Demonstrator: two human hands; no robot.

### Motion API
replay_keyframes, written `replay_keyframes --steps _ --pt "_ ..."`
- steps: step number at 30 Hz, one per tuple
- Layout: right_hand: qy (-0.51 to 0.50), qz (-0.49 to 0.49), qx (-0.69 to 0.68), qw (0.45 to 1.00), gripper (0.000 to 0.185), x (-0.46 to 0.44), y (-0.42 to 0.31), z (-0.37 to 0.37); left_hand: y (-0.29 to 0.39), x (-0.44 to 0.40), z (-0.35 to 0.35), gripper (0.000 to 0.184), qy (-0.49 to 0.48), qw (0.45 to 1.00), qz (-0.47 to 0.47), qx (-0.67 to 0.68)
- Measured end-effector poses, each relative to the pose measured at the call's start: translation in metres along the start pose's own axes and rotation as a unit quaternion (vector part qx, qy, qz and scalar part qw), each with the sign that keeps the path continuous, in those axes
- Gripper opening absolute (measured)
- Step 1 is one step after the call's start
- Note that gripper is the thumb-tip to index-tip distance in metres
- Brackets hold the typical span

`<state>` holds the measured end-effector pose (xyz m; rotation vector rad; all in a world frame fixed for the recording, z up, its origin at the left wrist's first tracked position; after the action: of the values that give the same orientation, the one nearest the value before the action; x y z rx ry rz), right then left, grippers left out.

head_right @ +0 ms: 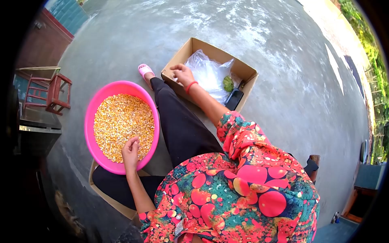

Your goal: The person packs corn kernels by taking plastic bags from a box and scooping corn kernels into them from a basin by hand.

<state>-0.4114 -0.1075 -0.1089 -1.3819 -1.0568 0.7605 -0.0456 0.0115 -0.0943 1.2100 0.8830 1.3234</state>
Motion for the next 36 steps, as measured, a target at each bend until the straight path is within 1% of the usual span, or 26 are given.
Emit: replay_keyframes --steps 1,2,3,4,5,6,8,9,11,12,14,15,17,18,19,21,22,25,26,27,29,30,32,33,35,36 --pt "0.017 0.006 0.064 0.998 0.022 -0.024 0.017 0.024 0.000 -0.001 0.000 0.020 0.006 1.000 0.004 -0.002" --pt "0.026 -0.014 0.165 0.986 0.026 -0.041 0.030 0.048 -0.001 -0.002 0.000 0.020 0.001 1.000 0.006 -0.003" --pt "0.035 -0.058 0.219 0.973 0.030 -0.063 0.052 0.075 0.000 -0.001 -0.001 0.020 -0.002 1.000 0.005 -0.003" --pt "0.050 -0.082 0.297 0.950 0.035 -0.071 0.058 0.097 0.002 0.000 -0.001 0.020 -0.003 1.000 0.006 -0.002" --pt "0.067 -0.031 0.426 0.901 0.041 -0.078 0.051 0.115 0.002 0.001 -0.001 0.020 0.002 1.000 0.010 -0.003" --pt "0.077 -0.025 0.491 0.867 0.046 -0.080 0.053 0.134 0.001 0.000 -0.001 0.019 -0.005 1.000 0.012 -0.010" --pt "0.078 -0.033 0.561 0.823 0.058 -0.077 0.050 0.159 0.006 0.006 -0.002 0.021 -0.005 1.000 0.007 -0.006" --pt "0.073 -0.049 0.575 0.814 0.068 -0.079 0.053 0.167 0.001 0.003 -0.002 0.021 -0.004 1.000 0.008 -0.007" --pt "0.054 -0.036 0.592 0.803 0.075 -0.083 0.065 0.178 -0.004 0.002 -0.002 0.021 0.005 1.000 0.012 -0.007" --pt "0.051 -0.036 0.592 0.804 0.075 -0.081 0.068 0.181 0.002 0.003 -0.003 0.021 0.007 1.000 0.014 -0.008" --pt "0.007 -0.063 0.592 0.803 0.078 -0.063 0.072 0.179 0.017 0.022 -0.005 0.021 -0.007 0.997 0.082 -0.010" --pt "-0.001 -0.062 0.594 0.802 0.078 -0.063 0.077 0.176 0.017 0.020 -0.004 0.021 -0.001 0.996 0.087 -0.009" --pt "-0.088 -0.162 0.614 0.767 0.083 -0.054 0.103 0.177 0.020 0.020 -0.006 0.021 -0.007 0.996 0.070 -0.058" --pt "-0.038 -0.104 0.653 0.749 0.064 -0.048 0.106 0.177 0.017 0.021 -0.005 0.021 -0.006 0.995 0.075 -0.058" --pt "-0.041 -0.107 0.654 0.748 0.064 -0.045 0.109 0.179 0.015 0.019 -0.005 0.021 -0.006 0.997 0.062 -0.047" --pt "-0.135 -0.152 0.609 0.766 0.033 -0.028 0.117 0.178 0.018 0.025 -0.001 0.021 -0.006 0.998 0.045 -0.036" --pt "-0.137 -0.153 0.611 0.765 0.033 -0.029 0.120 0.181 0.017 0.024 -0.001 0.021 -0.003 0.998 0.049 -0.030" --pt "-0.002 -0.072 0.592 0.803 0.014 -0.034 0.097 0.200 0.015 0.023 -0.002 0.022 -0.009 0.998 0.056 -0.034" --pt "0.041 -0.018 0.619 0.784 0.016 -0.035 0.082 0.201 0.014 0.023 -0.001 0.021 -0.009 0.998 0.054 -0.031" --pt "0.066 -0.038 0.593 0.801 0.021 -0.037 0.075 0.207 0.013 0.022 -0.002 0.021 -0.008 0.998 0.052 -0.027" --pt "0.070 0.067 0.601 0.793 0.029 -0.044 0.058 0.201 0.014 0.025 0.001 0.021 -0.007 0.999 0.046 -0.025" --pt "0.064 0.069 0.601 0.794 0.029 -0.049 0.062 0.198 0.014 0.025 0.003 0.021 -0.004 0.999 0.043 -0.025" --pt "-0.005 0.035 0.658 0.752 0.031 -0.056 0.074 0.185 0.021 0.027 0.003 0.021 0.001 0.998 0.047 -0.039" --pt "-0.011 0.036 0.658 0.752 0.031 -0.058 0.079 0.182 0.024 0.028 0.002 0.021 -0.002 0.997 0.049 -0.053" --pt "-0.072 -0.124 0.660 0.738 0.032 -0.056 0.111 0.187 0.024 0.030 0.003 0.021 0.000 0.997 0.043 -0.060" --pt "-0.060 -0.094 0.668 0.736 0.031 -0.052 0.115 0.187 0.024 0.030 0.003 0.021 -0.001 0.997 0.037 -0.066"
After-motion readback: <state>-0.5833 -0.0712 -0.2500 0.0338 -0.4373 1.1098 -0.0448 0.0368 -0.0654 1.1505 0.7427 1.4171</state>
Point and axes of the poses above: each hand's wrist, its own x-axis away from the middle knuckle, its own z-axis out of the back of the hand, y = z × x, the point moved 7 cm from there along -x, towards the middle knuckle, and after that the axes turned 5 degrees about x, right-handed, at the moved point
